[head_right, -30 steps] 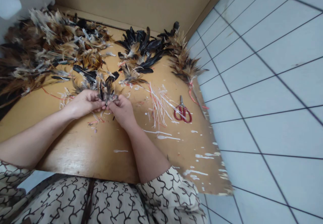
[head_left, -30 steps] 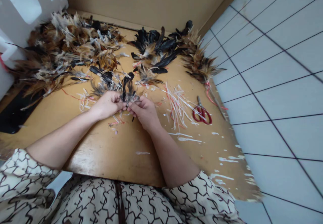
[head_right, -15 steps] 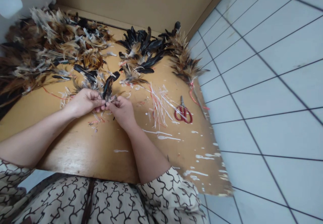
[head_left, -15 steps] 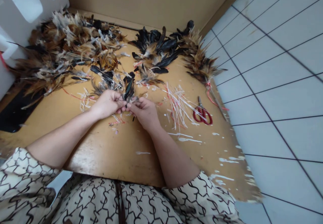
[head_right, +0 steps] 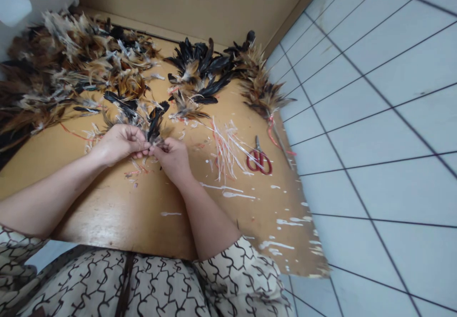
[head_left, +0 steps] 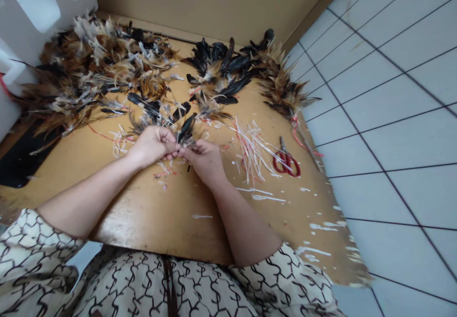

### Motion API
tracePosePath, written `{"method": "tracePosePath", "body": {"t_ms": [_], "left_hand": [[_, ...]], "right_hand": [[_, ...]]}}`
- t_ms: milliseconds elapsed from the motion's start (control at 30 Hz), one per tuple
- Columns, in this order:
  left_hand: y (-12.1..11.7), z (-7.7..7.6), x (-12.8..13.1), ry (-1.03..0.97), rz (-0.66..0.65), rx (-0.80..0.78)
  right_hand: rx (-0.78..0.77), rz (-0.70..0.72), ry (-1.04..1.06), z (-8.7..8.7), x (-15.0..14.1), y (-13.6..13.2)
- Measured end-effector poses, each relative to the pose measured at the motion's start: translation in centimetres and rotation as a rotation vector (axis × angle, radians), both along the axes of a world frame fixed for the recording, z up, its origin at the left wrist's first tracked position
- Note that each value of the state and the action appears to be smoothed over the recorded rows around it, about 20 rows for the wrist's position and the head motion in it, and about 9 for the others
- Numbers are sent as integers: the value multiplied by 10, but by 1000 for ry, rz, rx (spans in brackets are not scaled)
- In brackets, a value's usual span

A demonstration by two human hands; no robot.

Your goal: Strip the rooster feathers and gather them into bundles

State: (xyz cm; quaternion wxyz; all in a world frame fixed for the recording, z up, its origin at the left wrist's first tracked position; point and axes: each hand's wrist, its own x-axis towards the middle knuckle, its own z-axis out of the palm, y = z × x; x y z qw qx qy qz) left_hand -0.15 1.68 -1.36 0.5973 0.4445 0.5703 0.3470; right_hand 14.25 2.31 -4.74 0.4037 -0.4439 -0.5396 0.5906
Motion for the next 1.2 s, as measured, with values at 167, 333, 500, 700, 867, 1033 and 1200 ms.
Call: {"method": "tracePosePath", "body": {"t_ms": [167,333,500,700,867,1033,1200], "left_hand": [[0,1,0,-55,26,-12],[0,2,-2,-114,25,-2],[0,1,-2,-127,14,-13],[0,1,-1,-91,11,9],[0,1,-2,-78,59,75],[0,3,-2,-41,27,32],[-1,3,-1,-31,21,65]], "right_hand": [[-69,20,59,3,1,-1],[-186,60,179,6,4,0],[-287,116,264,9,5,1],[-285,103,260,8,5,2],[-252,11,279,9,7,6],[-252,-50,300,10,10,9],[-259,-43,307,11,9,8]]}}
